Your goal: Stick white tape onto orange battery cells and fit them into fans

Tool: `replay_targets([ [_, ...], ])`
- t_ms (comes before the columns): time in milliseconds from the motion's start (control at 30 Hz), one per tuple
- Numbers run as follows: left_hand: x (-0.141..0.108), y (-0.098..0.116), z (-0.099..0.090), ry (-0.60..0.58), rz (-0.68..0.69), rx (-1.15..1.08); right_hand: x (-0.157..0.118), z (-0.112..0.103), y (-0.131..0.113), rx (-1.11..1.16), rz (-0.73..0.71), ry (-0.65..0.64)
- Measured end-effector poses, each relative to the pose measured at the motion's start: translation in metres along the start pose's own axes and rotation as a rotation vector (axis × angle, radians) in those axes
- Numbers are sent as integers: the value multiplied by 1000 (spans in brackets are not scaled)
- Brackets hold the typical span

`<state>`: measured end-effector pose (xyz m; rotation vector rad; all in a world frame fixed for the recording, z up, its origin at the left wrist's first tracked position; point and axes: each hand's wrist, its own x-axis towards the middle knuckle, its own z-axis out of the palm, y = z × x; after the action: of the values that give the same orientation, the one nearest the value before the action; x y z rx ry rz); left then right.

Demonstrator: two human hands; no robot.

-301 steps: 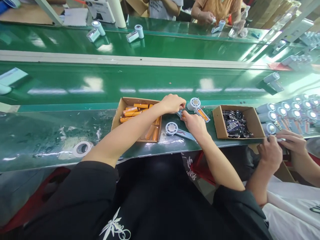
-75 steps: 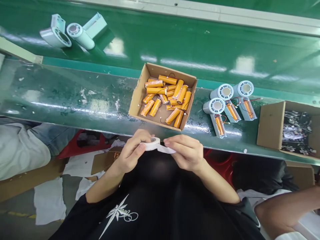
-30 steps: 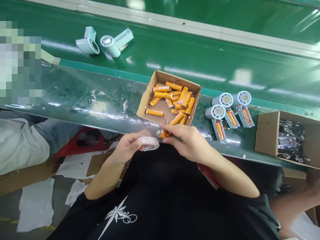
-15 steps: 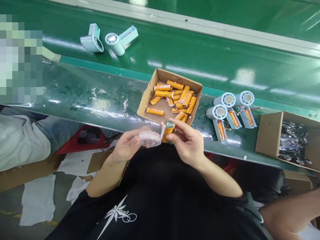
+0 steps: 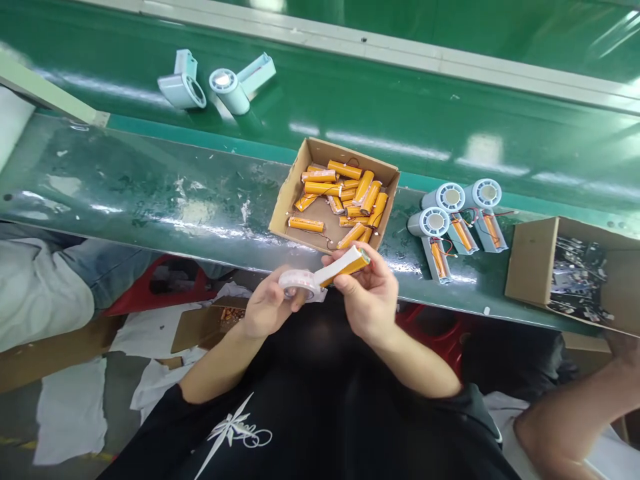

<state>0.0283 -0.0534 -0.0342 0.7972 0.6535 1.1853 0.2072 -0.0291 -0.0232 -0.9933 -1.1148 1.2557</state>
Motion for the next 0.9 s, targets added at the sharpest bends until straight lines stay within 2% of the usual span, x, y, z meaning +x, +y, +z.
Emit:
replay_targets([
  [100,-5,13,3,-60,-65,27,13,-12,-24,-83,-20,-64],
  [200,-7,25,-8,-48,-128,110,30,-24,-46,-198,-106,68],
  [267,-9,30,-30,54,-146,171,38,-32,-54,-245,-157,196],
  [333,-12,37,-62,260,-147,228,39,-41,-53,-254,-179,255],
  [400,-16,48,-97,462,-180,344,35,-49,-45,-210,-168,184],
  [500,-16,72,-135,611,-328,655,24,-55,-30,-165,-112,-77],
  [567,-12,85,-140,693,-352,997,19,-55,-22,-250,-120,-230],
  [600,-8,89,-136,753,-291,1199,17,-54,-20,-315,-145,-280],
  [667,-2,90,-116,810,-28,1526,15,-51,-18,-456,-194,-354],
  [700,1,86,-102,756,122,1596,15,-49,-18,-522,-212,-387],
  [733,4,81,-86,636,257,1602,15,-46,-18,-582,-229,-424],
  [767,5,75,-69,469,364,1566,15,-43,-18,-638,-245,-464],
  [833,7,60,-35,126,512,1485,17,-37,-17,-737,-286,-534],
  [900,9,47,-7,-74,580,1490,18,-33,-16,-810,-321,-579],
])
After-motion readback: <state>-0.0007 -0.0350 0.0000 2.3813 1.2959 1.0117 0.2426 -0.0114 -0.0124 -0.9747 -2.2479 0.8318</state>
